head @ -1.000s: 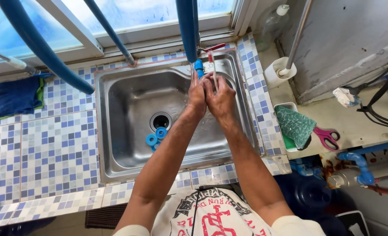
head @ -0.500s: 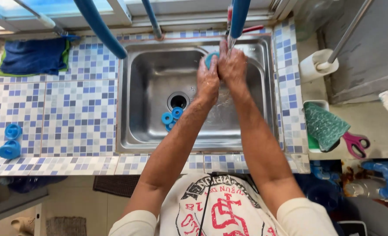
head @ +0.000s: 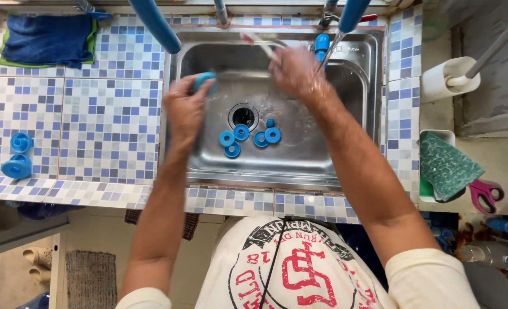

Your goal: The person is manually cleaning blue bottle caps using a toothbrush and water in a sink.

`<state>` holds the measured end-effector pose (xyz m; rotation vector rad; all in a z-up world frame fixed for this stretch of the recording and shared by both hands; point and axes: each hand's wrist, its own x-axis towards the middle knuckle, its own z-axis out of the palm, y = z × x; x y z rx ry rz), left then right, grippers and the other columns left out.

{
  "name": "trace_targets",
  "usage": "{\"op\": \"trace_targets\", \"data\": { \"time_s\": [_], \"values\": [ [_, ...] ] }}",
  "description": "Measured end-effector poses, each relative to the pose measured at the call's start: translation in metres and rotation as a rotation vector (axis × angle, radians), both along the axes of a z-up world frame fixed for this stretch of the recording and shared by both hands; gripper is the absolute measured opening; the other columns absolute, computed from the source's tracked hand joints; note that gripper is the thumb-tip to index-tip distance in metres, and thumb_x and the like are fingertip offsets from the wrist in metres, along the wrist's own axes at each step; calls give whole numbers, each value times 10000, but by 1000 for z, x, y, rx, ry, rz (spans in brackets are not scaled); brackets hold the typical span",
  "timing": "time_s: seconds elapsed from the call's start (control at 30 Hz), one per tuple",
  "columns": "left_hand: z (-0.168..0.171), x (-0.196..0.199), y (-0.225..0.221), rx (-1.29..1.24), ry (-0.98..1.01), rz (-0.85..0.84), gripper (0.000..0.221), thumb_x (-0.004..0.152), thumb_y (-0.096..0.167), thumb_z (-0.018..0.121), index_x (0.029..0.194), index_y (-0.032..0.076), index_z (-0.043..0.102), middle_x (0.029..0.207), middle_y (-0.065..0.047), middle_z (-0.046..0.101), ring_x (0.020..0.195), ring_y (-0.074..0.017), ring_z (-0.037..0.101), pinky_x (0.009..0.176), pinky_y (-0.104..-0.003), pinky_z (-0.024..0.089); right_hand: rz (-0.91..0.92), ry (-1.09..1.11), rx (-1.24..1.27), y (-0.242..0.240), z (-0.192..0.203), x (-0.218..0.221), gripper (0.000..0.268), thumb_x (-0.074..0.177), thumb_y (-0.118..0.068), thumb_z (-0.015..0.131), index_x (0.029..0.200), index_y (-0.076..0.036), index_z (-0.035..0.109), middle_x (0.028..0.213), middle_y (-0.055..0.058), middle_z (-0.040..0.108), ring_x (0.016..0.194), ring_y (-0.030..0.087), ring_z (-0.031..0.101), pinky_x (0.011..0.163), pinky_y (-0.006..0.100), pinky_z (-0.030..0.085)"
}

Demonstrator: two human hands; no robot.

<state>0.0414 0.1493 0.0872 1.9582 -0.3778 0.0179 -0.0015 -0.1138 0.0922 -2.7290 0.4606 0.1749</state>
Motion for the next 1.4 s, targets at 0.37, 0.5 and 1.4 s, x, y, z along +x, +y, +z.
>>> {"op": "trace_targets", "data": {
  "time_s": [0.37, 0.5, 1.4],
  "values": [
    [-29, 58, 287, 853, -198, 739, 477, 911, 278, 989, 1199, 17, 712, 1120, -173, 703, 1023, -370, 684, 747, -541, 608, 390, 353, -23, 22, -185, -83, 822, 794, -512, 848, 1468, -283, 437, 1325, 181, 563, 1016, 402, 703, 806, 523, 596],
    [-4, 37, 258, 883, -351, 672, 751, 1020, 303, 1039, 1434, -92, 552, 1379, -247, 518, 1246, -419, 524, 864, -604, 592, 461, 266, -74, 20, -203, -82, 603, 844, -332, 755, 1352, -228, 446, 1133, 171, 617, 856, 413, 710, 682, 525, 579],
    [-86, -68, -236, -383, 812, -154, 597, 882, 608, 732, 1044, 39, 650, 878, -170, 758, 612, -182, 720, 447, -292, 636, -602, -460, 271, -37, 3, -178, 221, 1094, -285, 472, 1191, -140, 607, 844, 263, 730, 857, 466, 728, 735, 574, 568]
  ]
}}
